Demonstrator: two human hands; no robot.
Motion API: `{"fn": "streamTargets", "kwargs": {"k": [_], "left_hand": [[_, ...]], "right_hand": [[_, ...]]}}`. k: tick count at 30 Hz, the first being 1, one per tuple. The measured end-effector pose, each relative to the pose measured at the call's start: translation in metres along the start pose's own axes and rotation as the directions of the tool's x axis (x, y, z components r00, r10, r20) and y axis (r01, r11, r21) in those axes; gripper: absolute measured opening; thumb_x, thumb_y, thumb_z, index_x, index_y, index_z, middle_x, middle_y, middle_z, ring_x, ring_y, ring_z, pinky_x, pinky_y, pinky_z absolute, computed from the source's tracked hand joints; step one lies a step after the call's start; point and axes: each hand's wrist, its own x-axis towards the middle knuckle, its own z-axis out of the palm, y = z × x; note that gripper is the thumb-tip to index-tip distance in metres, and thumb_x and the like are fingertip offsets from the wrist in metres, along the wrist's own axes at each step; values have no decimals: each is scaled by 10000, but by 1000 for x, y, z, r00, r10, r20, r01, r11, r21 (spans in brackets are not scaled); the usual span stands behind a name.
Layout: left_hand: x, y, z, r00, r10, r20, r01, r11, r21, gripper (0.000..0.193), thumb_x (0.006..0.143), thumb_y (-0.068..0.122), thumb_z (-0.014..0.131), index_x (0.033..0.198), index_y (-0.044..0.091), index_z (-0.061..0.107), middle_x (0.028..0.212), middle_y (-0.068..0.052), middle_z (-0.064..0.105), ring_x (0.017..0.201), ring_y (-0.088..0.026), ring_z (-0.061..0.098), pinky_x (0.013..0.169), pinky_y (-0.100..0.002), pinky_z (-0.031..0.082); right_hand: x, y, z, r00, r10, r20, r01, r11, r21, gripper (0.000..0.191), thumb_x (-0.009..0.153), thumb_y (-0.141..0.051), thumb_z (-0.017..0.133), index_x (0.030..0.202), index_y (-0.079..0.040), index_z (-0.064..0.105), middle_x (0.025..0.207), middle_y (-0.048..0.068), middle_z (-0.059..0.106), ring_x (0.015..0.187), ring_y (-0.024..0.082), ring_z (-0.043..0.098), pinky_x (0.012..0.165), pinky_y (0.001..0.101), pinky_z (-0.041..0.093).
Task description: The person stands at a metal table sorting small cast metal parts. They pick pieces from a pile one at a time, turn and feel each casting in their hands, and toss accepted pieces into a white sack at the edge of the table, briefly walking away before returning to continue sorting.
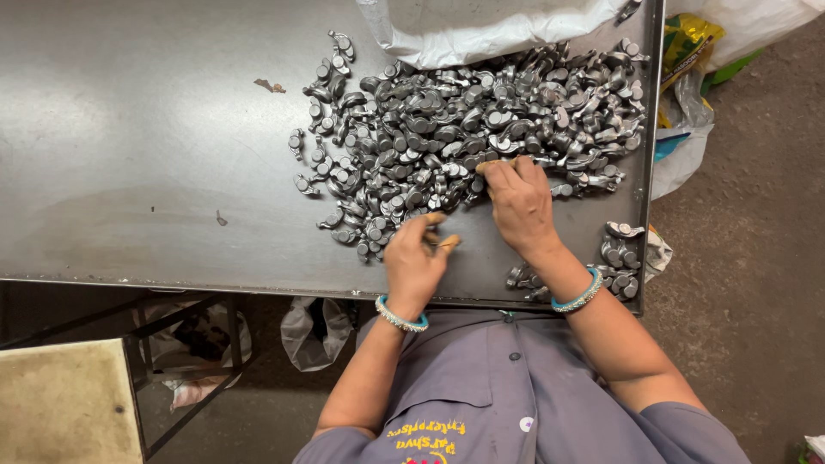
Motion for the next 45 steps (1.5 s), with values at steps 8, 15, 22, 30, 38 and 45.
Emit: {"fn": "streamTargets", "kwargs": {"k": [8, 15, 22, 30, 38, 45], "left_hand": [[0, -15, -13, 989, 116, -86, -94, 970, 226, 490, 704, 157, 888, 1140, 49, 694, 878, -113, 670, 794, -330, 649, 700, -463, 510], [3, -20, 12, 982, 191, 4, -189, 971, 145, 367, 723, 158, 882, 1041, 69, 723, 917, -114, 711, 825, -330, 675, 715, -443, 531], [8, 2, 41, 969, 141, 203, -136, 990, -41, 421, 753, 167, 871, 1149, 91, 750, 902, -118, 719, 666, -270, 646, 646, -394, 531], [8, -10, 56, 962, 30, 272, 92, 901, -425, 253, 892, 127, 754, 1133, 49, 757, 919, -42, 787, 628, -56, 654, 521, -243, 525], [-3, -28, 83, 898, -49, 437, 385, 568, -727, 221, 970, 127, 697, 1157, 9, 708, 871, -12, 723, 653, -37, 629, 492, -202, 488], [6, -9, 49, 917, -100, 385, 328, 738, -589, 268, 911, 154, 759, 1160, 60, 734, 794, -1, 693, 578, -22, 558, 460, -209, 463]], "right_hand": [[-23, 30, 1, 985, 174, 15, -169, 934, 316, 420, 765, -18, 825, 1146, -76, 657, 1061, 79, 665, 984, 247, 616, 877, 388, 525], [-98, 73, -2, 763, 346, 546, -359, -476, 803, 602, 848, -68, 868, 1368, -58, 564, 1174, 116, 690, 904, 195, 670, 769, 325, 575], [-126, 80, -6, 739, 215, 638, -323, -719, 616, 658, 851, -125, 832, 1434, -90, 530, 1174, 139, 708, 979, 238, 721, 824, 367, 611], [-124, 80, -13, 645, 302, 702, -416, -633, 653, 590, 893, -116, 769, 1432, -73, 532, 1191, 176, 710, 989, 255, 734, 826, 384, 613], [-112, 69, -6, 691, 249, 679, -463, -569, 679, 451, 936, -63, 726, 1358, -33, 569, 1166, 169, 720, 974, 238, 730, 810, 407, 615], [-106, 47, -50, 806, 361, 468, -578, 649, 494, 225, 899, 38, 661, 1109, -31, 703, 1051, 77, 781, 960, 197, 741, 838, 334, 571]]}}
